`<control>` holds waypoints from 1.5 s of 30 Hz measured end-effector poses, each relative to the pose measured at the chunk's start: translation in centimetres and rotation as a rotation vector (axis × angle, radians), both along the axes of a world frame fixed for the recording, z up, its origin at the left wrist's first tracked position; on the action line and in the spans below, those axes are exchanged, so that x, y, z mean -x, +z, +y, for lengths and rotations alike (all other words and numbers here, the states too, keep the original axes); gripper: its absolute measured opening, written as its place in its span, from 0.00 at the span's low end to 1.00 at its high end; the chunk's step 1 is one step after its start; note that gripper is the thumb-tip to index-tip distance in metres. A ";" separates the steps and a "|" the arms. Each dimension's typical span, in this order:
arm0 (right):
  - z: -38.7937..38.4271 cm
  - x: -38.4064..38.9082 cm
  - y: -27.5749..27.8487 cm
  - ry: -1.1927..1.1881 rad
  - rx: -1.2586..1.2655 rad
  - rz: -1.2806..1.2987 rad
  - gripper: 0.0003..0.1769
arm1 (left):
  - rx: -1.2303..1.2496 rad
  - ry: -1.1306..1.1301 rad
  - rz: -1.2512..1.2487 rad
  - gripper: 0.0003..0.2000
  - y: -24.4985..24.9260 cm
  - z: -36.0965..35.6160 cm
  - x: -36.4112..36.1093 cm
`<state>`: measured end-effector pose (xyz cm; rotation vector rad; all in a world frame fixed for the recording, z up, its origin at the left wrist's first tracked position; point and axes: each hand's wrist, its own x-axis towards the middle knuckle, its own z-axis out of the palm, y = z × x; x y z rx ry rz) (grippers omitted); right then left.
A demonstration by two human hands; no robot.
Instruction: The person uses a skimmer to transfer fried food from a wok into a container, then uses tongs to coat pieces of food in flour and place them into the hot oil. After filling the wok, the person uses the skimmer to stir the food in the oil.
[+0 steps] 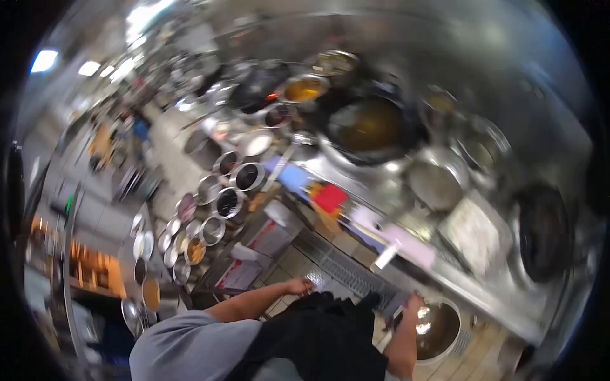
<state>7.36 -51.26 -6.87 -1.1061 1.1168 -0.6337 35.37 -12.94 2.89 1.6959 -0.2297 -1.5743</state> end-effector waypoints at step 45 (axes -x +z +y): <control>20.0 -10.6 39.3 0.709 0.975 0.178 0.28 | 0.899 0.367 -0.017 0.12 27.5 -13.2 4.1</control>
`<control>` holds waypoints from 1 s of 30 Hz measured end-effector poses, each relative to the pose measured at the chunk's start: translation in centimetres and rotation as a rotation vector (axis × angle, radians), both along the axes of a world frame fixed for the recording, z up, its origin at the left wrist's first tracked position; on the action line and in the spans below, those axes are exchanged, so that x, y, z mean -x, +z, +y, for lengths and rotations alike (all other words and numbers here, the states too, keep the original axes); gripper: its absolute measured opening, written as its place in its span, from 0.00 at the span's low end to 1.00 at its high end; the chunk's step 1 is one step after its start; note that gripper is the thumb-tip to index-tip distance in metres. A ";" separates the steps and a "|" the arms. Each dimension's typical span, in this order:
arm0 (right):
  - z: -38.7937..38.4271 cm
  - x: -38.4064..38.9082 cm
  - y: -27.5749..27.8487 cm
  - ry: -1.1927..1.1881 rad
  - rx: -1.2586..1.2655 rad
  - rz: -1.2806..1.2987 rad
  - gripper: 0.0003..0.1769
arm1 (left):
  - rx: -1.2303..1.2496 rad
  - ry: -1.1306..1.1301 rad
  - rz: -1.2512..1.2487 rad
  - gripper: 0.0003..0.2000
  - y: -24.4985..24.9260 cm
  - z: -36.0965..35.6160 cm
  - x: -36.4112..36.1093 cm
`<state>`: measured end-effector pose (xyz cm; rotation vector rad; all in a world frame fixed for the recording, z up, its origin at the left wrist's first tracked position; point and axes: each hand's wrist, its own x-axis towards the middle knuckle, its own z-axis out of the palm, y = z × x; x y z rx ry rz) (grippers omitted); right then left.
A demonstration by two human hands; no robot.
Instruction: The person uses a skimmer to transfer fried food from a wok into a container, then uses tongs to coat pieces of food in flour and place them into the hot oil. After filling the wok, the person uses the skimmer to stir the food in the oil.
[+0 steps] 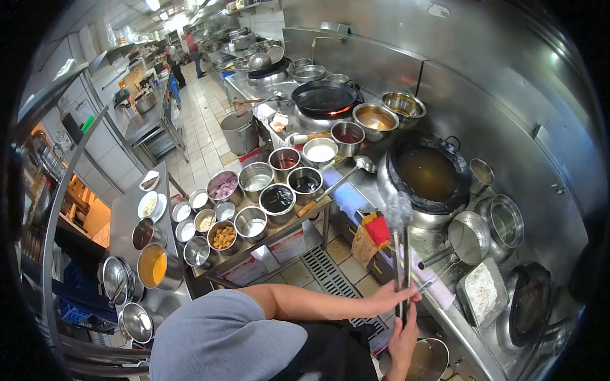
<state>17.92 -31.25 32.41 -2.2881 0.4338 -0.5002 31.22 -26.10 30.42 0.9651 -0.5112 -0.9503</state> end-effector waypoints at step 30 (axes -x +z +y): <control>-42.9 17.2 10.6 -0.173 0.882 1.291 0.11 | -0.827 -0.103 -0.716 0.20 -16.4 -34.4 1.0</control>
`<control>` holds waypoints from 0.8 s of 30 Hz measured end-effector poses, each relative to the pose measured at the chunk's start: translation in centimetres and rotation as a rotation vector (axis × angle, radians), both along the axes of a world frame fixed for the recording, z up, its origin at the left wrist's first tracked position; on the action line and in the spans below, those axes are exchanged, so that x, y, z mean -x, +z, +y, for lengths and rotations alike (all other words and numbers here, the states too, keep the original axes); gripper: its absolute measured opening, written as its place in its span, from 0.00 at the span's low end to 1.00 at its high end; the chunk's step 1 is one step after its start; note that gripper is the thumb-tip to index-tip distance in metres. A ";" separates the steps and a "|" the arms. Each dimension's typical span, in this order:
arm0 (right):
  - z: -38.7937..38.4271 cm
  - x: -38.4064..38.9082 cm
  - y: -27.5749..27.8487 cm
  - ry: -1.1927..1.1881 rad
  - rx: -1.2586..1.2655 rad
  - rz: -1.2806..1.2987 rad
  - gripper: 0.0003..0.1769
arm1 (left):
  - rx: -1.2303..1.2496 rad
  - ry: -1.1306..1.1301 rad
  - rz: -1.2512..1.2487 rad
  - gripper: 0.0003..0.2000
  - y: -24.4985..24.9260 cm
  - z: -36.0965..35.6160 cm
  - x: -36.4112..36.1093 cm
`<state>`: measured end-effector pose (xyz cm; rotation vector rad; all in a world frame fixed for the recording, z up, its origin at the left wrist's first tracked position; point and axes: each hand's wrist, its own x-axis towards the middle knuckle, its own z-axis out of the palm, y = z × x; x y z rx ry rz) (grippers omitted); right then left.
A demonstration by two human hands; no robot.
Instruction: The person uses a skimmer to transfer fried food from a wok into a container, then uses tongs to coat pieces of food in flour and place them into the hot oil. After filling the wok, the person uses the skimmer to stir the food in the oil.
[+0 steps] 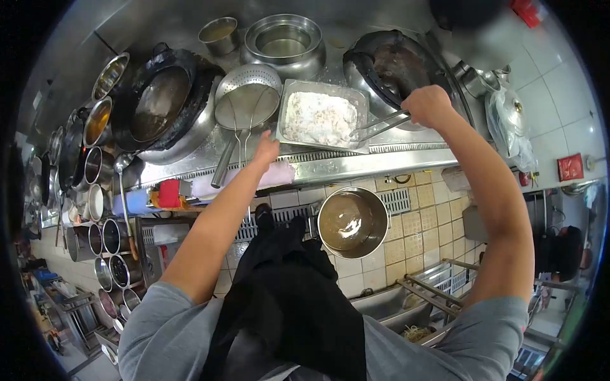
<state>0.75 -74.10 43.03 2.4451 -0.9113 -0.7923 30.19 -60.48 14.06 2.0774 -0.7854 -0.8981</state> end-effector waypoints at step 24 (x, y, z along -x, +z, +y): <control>6.5 2.0 -21.2 -0.576 -0.158 -0.738 0.15 | -0.077 0.009 0.711 0.12 -2.3 -3.7 0.8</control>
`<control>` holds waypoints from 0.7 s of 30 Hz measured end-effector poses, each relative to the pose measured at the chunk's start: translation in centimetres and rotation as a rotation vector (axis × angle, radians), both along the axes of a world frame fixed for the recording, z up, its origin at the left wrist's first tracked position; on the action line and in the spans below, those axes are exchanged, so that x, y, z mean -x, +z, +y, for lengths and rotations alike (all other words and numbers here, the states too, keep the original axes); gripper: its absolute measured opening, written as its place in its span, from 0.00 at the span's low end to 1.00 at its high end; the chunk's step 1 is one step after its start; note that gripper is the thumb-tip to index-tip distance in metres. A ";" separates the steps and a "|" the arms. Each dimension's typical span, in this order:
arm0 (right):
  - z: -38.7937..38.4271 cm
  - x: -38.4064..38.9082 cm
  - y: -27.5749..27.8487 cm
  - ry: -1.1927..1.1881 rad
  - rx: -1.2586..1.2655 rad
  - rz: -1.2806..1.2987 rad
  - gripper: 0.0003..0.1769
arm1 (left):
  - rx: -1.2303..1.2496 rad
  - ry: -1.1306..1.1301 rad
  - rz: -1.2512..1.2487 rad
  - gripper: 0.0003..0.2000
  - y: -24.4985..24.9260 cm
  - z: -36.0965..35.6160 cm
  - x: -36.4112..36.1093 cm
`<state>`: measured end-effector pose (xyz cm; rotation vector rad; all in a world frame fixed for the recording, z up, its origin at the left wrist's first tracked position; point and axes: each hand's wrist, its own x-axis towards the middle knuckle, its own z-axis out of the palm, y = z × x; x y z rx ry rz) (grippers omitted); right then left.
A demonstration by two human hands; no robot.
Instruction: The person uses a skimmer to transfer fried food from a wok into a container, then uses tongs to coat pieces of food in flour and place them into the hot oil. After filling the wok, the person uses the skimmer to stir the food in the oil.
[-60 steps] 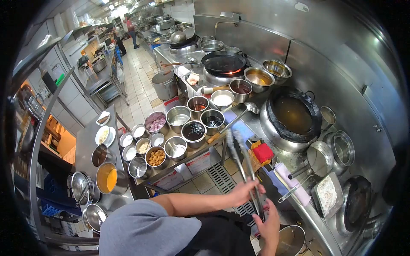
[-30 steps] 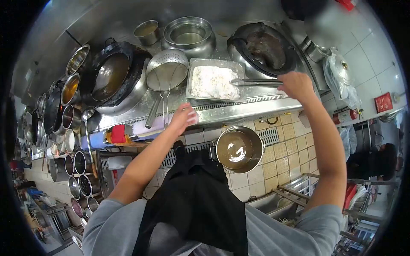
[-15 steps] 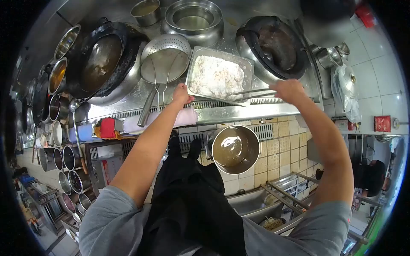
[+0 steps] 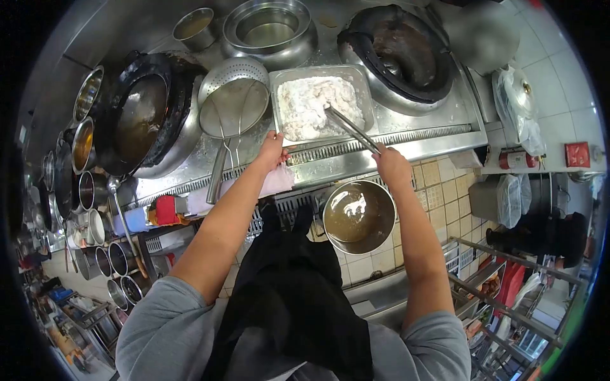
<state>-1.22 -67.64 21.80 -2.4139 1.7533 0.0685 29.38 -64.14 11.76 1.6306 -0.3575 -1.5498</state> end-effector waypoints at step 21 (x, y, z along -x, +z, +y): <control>0.9 8.2 0.8 0.119 -0.106 -0.365 0.19 | 0.066 0.177 0.013 0.16 -1.0 -1.6 -1.9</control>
